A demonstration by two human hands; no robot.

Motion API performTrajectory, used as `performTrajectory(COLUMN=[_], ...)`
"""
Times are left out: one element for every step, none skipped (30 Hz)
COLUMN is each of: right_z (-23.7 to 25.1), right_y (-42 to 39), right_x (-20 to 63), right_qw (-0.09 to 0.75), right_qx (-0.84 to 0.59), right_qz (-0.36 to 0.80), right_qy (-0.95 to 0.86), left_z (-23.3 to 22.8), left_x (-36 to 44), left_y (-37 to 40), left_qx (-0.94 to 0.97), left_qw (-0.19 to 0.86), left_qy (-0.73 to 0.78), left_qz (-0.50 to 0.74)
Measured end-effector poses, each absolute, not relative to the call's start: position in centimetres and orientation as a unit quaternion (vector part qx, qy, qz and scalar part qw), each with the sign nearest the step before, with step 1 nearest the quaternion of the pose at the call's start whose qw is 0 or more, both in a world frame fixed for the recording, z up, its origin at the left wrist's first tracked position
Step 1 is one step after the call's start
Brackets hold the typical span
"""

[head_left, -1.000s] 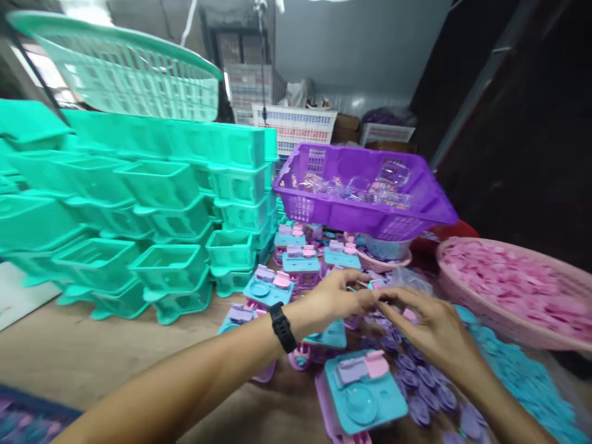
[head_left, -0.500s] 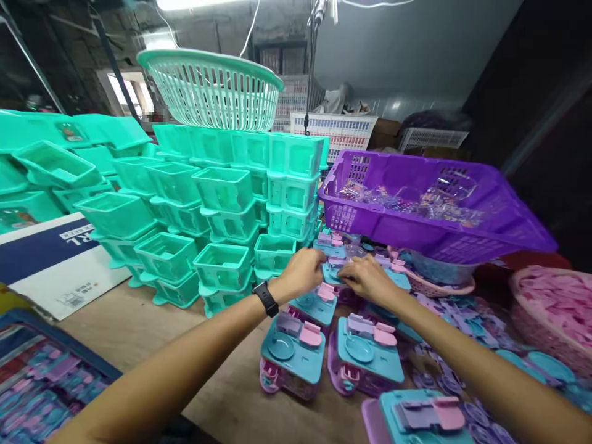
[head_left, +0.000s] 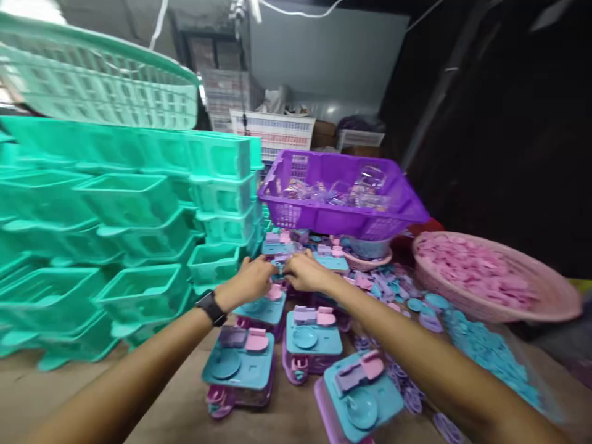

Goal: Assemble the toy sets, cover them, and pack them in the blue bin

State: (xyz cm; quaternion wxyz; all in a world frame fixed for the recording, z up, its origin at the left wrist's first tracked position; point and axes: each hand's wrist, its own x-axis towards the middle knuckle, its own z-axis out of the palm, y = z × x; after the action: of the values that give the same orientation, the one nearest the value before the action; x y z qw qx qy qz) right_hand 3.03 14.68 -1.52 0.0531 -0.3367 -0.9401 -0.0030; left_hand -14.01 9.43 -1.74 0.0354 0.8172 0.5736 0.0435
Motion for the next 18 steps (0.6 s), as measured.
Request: performTrajectory(right_z=[-1.3,-1.0,-0.8,-0.8,-0.8,-1.0,-1.4,-1.9,-2.5,-3.2,-4.0,-4.8,-5.5,-6.2,-6.8,-7.2,-7.6,-7.9], right_y=[14.7,14.8,14.8,14.7,14.7,14.7,14.7,14.7,14.8,14.9,15.0,15.1,15.1,15.2,15.3,15.4,15.6,15.8], right_x=[4.2,5.9,8.1,10.6,13.4,16.3,19.2,21.8,24.1,26.0,27.4,28.4,29.1,29.4,29.6,29.6,29.7,29.7], right_qw=[0.074,0.099,0.126,0.151,0.169,0.181,0.182,0.175,0.163,0.148,0.133,0.118,0.105,0.093,0.084,0.077,0.071,0.066], right_qx=[-0.350,-0.370,-0.396,-0.429,-0.465,-0.503,-0.538,-0.570,-0.596,-0.614,-0.627,-0.633,-0.635,-0.636,-0.637,-0.640,-0.645,-0.651], right_qz=[0.000,-0.001,-0.006,-0.015,-0.025,-0.036,-0.045,-0.052,-0.058,-0.062,-0.064,-0.064,-0.064,-0.063,-0.064,-0.065,-0.065,-0.063], right_qy=[-0.934,-0.924,-0.909,-0.891,-0.869,-0.844,-0.822,-0.801,-0.784,-0.772,-0.765,-0.762,-0.762,-0.763,-0.763,-0.762,-0.758,-0.753], left_z=[-1.7,-1.7,-1.5,-1.3,-1.0,-0.6,-0.2,0.3,0.7,1.1,1.4,1.6,1.8,1.7,1.6,1.3,0.9,0.4], left_x=[-14.0,-13.9,-13.8,-13.5,-13.1,-12.4,-11.5,-10.3,-8.9,-7.2,-5.3,-3.3,-1.2,0.9,2.9,4.8,6.6,8.1], left_y=[9.5,9.5,9.6,9.6,9.6,9.5,9.5,9.6,9.7,9.9,10.2,10.6,11.1,11.7,12.4,13.1,13.9,14.7], left_qx=[0.819,0.821,0.823,0.825,0.827,0.830,0.834,0.842,0.853,0.866,0.879,0.892,0.902,0.910,0.915,0.919,0.921,0.922], left_qw=[0.026,0.018,0.011,0.004,-0.005,-0.015,-0.023,-0.029,-0.031,-0.029,-0.025,-0.020,-0.016,-0.012,-0.007,-0.001,0.007,0.014], left_qy=[0.571,0.569,0.566,0.563,0.560,0.555,0.548,0.535,0.517,0.494,0.470,0.446,0.426,0.412,0.401,0.393,0.389,0.387], left_qz=[0.043,0.044,0.043,0.043,0.044,0.047,0.054,0.062,0.068,0.072,0.072,0.066,0.059,0.049,0.038,0.026,0.012,-0.002])
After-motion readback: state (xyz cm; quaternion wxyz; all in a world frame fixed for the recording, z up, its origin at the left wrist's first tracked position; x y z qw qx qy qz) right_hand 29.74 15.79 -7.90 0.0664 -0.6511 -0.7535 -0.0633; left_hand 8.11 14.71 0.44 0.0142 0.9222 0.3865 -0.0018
